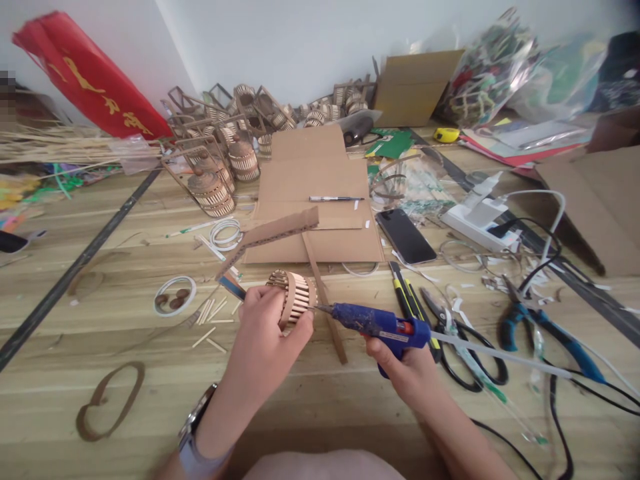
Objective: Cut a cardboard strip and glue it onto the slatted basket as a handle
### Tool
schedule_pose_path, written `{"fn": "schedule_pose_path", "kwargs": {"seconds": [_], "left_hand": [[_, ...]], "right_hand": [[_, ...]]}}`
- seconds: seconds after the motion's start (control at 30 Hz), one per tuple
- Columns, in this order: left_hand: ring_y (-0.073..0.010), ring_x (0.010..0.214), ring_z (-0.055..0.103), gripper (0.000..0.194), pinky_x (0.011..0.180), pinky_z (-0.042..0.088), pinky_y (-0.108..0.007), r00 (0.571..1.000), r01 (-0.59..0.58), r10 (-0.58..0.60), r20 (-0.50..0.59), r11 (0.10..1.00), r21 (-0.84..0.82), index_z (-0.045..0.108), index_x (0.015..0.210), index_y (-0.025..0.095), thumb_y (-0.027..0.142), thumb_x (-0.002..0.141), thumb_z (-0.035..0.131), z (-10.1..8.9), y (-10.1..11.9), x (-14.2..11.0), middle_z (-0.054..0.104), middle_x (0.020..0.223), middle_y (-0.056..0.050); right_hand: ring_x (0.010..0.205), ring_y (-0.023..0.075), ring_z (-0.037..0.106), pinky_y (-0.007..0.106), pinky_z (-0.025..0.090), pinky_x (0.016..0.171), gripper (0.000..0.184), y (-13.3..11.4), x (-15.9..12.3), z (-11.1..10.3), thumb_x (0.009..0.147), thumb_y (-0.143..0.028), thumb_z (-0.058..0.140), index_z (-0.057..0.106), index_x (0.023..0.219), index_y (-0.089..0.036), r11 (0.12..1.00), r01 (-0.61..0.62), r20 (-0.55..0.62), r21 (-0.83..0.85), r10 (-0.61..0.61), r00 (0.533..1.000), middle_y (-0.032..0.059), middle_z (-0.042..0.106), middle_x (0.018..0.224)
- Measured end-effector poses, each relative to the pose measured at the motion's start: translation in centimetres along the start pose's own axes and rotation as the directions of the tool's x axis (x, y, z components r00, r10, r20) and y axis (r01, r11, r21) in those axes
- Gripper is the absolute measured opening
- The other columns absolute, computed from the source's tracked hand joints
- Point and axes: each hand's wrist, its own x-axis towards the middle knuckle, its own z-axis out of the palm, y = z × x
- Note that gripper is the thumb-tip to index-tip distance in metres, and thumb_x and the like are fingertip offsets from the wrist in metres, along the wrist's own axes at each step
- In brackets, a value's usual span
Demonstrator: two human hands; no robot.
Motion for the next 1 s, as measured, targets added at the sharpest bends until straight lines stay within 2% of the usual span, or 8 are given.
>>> {"fn": "schedule_pose_path", "kwargs": {"seconds": [0.33, 0.5, 0.63, 0.7, 0.8, 0.87, 0.93, 1.0], "left_hand": [[-0.0284, 0.097, 0.052, 0.021, 0.085, 0.045, -0.044, 1.0, -0.005, 0.005, -0.014, 1.0, -0.005, 0.061, 0.078, 0.021, 0.035, 0.084, 0.047, -0.1, 0.0, -0.1, 0.064, 0.084, -0.006], [-0.0255, 0.098, 0.055, 0.019, 0.084, 0.048, -0.039, 0.999, -0.017, 0.014, -0.038, 0.998, -0.065, 0.06, 0.076, 0.022, 0.037, 0.085, 0.05, -0.5, 0.0, -0.4, 0.065, 0.088, -0.005], [-0.0252, 0.096, 0.055, 0.019, 0.084, 0.047, -0.039, 0.997, -0.07, 0.068, -0.041, 0.996, -0.048, 0.057, 0.073, 0.022, 0.035, 0.085, 0.05, -0.7, -0.2, -0.5, 0.065, 0.088, -0.004], [-0.0273, 0.097, 0.054, 0.02, 0.085, 0.046, -0.042, 0.992, -0.117, 0.119, -0.04, 0.993, 0.03, 0.055, 0.07, 0.022, 0.033, 0.086, 0.05, -0.5, -0.5, -0.4, 0.064, 0.083, -0.005], [-0.0306, 0.095, 0.052, 0.019, 0.084, 0.044, -0.046, 0.976, -0.191, 0.211, -0.059, 0.95, 0.249, 0.053, 0.068, 0.02, 0.027, 0.086, 0.054, 0.0, -1.1, -0.4, 0.063, 0.077, -0.007], [-0.0325, 0.095, 0.052, 0.017, 0.081, 0.042, -0.047, 0.962, -0.216, 0.264, -0.064, 0.887, 0.408, 0.056, 0.07, 0.019, 0.023, 0.087, 0.055, 0.5, -1.3, -0.5, 0.064, 0.078, -0.008], [-0.0337, 0.096, 0.052, 0.015, 0.079, 0.041, -0.048, 0.957, -0.23, 0.288, -0.033, 0.823, 0.519, 0.059, 0.074, 0.018, 0.02, 0.088, 0.055, 0.8, -1.2, -0.8, 0.064, 0.08, -0.009], [-0.0336, 0.096, 0.052, 0.015, 0.079, 0.041, -0.047, 0.959, -0.244, 0.282, 0.023, 0.783, 0.573, 0.061, 0.076, 0.018, 0.018, 0.089, 0.055, 1.0, -0.9, -1.0, 0.064, 0.081, -0.009]], "right_hand": [[0.056, 0.0201, 0.058, 0.03, 0.049, 0.051, 0.041, -0.6, 0.2, -0.1, 0.08, -0.061, 0.06, 0.063, 0.069, -0.022, 1.0, 0.017, 0.053, -0.012, -0.017, 0.998, -0.0003, 0.052, 0.05], [0.057, 0.0186, 0.058, 0.03, 0.051, 0.054, 0.038, -0.1, 0.7, -0.6, 0.078, -0.058, 0.064, 0.063, 0.066, -0.021, 0.999, 0.028, 0.04, -0.032, -0.027, 0.999, 0.0014, 0.059, 0.057], [0.054, 0.0153, 0.055, 0.027, 0.049, 0.052, 0.041, 0.7, 1.9, -0.5, 0.076, -0.06, 0.067, 0.066, 0.066, -0.02, 0.985, -0.125, -0.059, 0.119, 0.133, 0.989, 0.0019, 0.062, 0.059], [0.054, 0.013, 0.056, 0.024, 0.05, 0.052, 0.039, 0.9, 2.7, -0.2, 0.075, -0.058, 0.07, 0.068, 0.072, -0.019, 0.902, -0.254, -0.054, 0.349, 0.29, 0.956, 0.0016, 0.065, 0.064], [0.061, 0.0127, 0.063, 0.024, 0.058, 0.059, 0.033, 1.1, 3.9, 0.2, 0.069, -0.047, 0.079, 0.071, 0.084, -0.019, 0.654, -0.404, 0.104, 0.64, 0.447, 0.888, 0.003, 0.072, 0.081], [0.07, 0.0134, 0.068, 0.024, 0.061, 0.069, 0.027, 1.1, 4.6, 0.3, 0.068, -0.036, 0.081, 0.072, 0.086, -0.018, 0.51, -0.476, 0.226, 0.716, 0.477, 0.85, 0.0038, 0.074, 0.088], [0.075, 0.0123, 0.07, 0.022, 0.061, 0.076, 0.017, 1.2, 5.1, 0.4, 0.07, -0.027, 0.078, 0.072, 0.083, -0.018, 0.42, -0.514, 0.282, 0.747, 0.5, 0.819, 0.0032, 0.075, 0.088], [0.076, 0.0113, 0.071, 0.021, 0.06, 0.079, 0.008, 1.2, 5.7, 0.5, 0.074, -0.021, 0.073, 0.071, 0.081, -0.019, 0.431, -0.518, 0.254, 0.739, 0.533, 0.807, 0.0023, 0.075, 0.085]]}}
